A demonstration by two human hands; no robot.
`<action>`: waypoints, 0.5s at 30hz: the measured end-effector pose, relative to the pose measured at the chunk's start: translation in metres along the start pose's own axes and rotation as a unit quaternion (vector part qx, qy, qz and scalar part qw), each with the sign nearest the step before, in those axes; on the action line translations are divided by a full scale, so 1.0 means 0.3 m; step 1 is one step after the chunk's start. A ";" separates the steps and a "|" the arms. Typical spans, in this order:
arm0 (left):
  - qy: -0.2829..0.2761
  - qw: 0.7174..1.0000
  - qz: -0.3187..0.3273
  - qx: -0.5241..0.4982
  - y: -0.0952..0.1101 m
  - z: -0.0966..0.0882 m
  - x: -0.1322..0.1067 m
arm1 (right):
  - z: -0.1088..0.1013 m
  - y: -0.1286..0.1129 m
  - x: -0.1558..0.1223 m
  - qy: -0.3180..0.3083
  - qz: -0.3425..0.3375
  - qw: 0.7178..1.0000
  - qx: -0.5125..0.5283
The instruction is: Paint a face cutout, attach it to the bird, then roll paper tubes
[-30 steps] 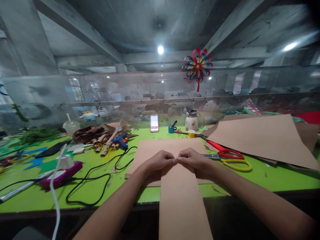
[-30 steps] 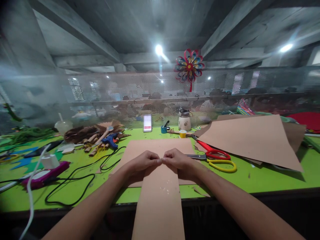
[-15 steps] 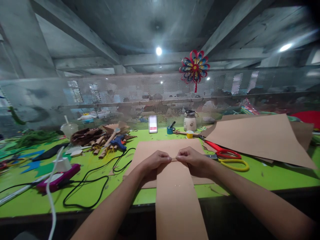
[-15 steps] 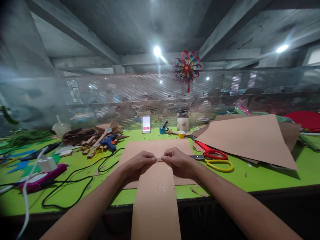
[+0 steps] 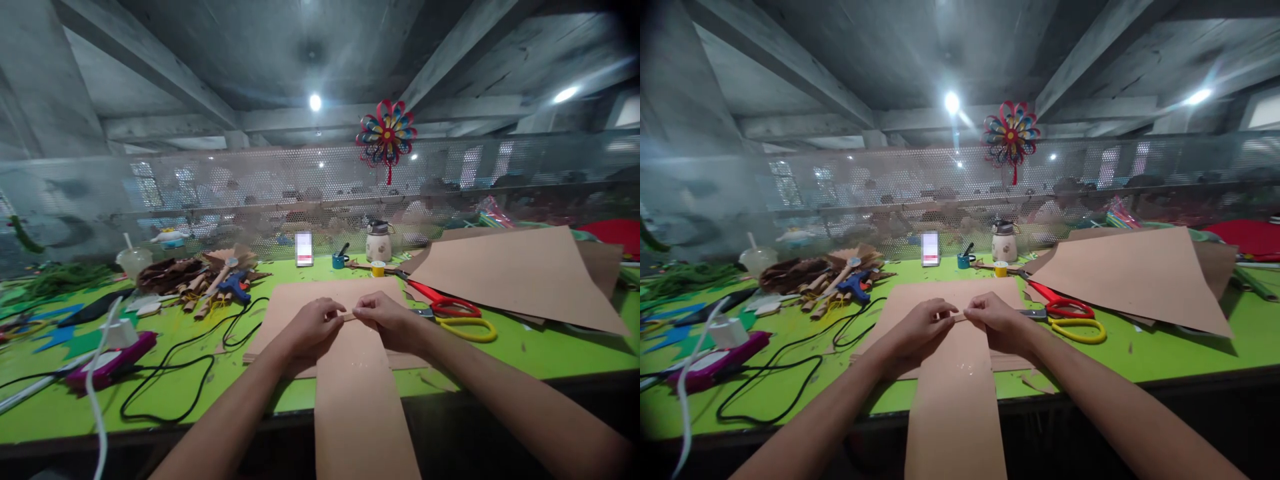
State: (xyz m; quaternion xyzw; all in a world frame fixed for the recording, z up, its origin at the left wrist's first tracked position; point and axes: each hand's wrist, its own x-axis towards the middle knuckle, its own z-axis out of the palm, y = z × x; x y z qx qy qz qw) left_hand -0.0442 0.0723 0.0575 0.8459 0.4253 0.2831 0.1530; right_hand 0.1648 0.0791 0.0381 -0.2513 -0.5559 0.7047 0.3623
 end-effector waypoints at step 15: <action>-0.020 0.998 0.017 -0.057 0.008 0.017 0.018 | -0.016 -0.042 0.036 0.072 -0.070 0.994 -0.046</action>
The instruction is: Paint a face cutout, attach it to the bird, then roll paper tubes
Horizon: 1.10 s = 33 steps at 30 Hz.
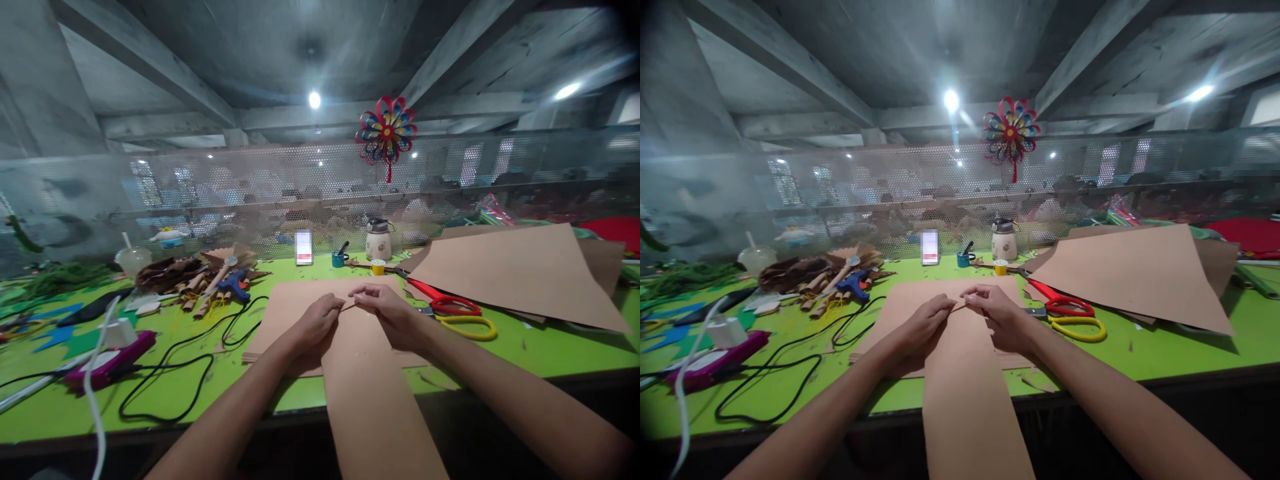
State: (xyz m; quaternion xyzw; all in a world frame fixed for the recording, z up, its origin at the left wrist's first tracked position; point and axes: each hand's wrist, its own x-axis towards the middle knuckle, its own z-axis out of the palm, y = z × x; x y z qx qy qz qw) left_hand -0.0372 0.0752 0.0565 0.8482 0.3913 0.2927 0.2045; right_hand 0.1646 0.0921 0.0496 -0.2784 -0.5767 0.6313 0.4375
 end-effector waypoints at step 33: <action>0.087 0.928 -0.149 -0.331 0.012 -0.017 0.014 | -0.011 -0.064 -0.015 -0.025 -0.051 0.997 -0.044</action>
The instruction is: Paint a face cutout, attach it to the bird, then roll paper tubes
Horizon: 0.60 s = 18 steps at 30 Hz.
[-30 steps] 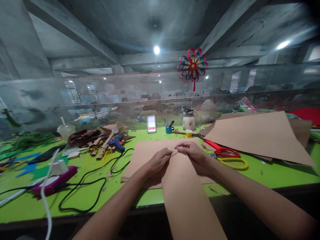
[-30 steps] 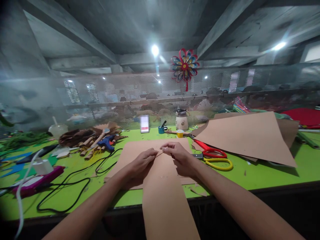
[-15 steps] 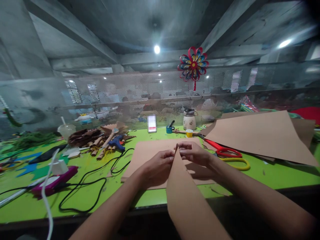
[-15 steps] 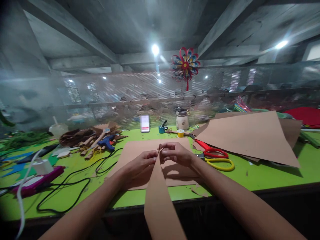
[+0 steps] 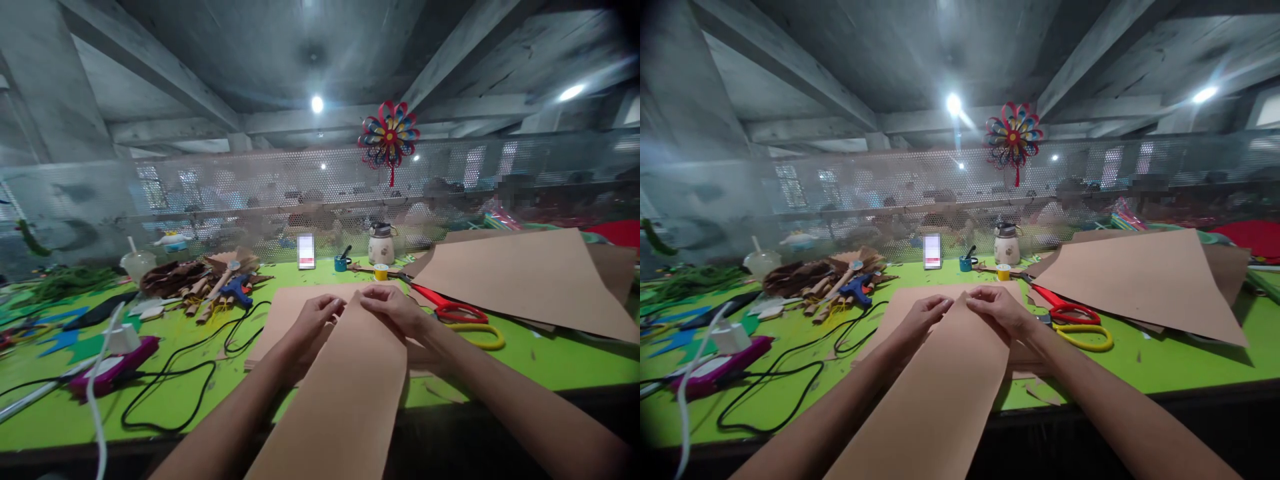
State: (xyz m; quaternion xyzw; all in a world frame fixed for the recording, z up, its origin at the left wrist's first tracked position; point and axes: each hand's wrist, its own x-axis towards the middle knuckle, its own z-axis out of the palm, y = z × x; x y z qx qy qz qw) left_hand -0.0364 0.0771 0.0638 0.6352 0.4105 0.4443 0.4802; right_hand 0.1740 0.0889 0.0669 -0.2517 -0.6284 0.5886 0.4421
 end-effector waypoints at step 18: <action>-0.199 0.959 -0.024 0.199 0.121 -0.075 0.090 | -0.020 -0.098 0.226 -0.259 -0.004 0.865 -0.429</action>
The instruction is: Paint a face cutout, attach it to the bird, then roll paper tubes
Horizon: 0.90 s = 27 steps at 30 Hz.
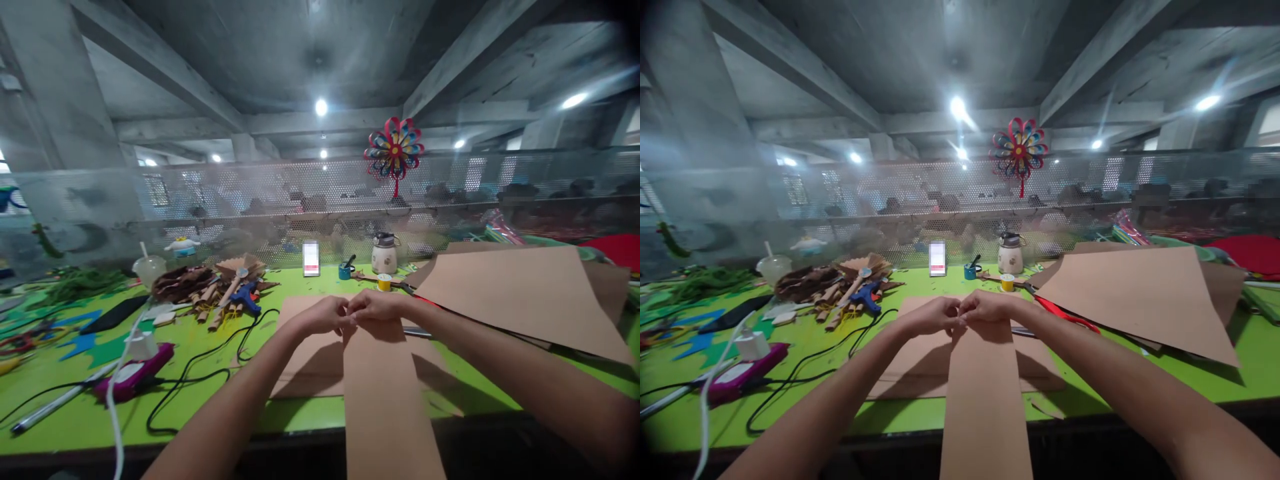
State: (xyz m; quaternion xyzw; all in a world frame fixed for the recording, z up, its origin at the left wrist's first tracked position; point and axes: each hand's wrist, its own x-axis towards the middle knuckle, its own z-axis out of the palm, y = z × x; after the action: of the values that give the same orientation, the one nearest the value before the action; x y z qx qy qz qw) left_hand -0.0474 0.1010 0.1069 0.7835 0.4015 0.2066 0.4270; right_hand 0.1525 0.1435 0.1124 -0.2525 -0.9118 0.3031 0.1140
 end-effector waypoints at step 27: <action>0.205 0.978 -0.027 -0.004 -0.246 0.012 -0.067 | 0.255 0.079 0.037 0.210 0.163 0.964 -0.005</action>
State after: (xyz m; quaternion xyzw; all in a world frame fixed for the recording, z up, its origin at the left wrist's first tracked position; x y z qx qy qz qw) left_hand -0.0902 0.1060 0.0438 0.7119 0.5002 0.3527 0.3444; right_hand 0.1249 0.1278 0.0381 -0.4558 -0.8157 0.2531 0.2505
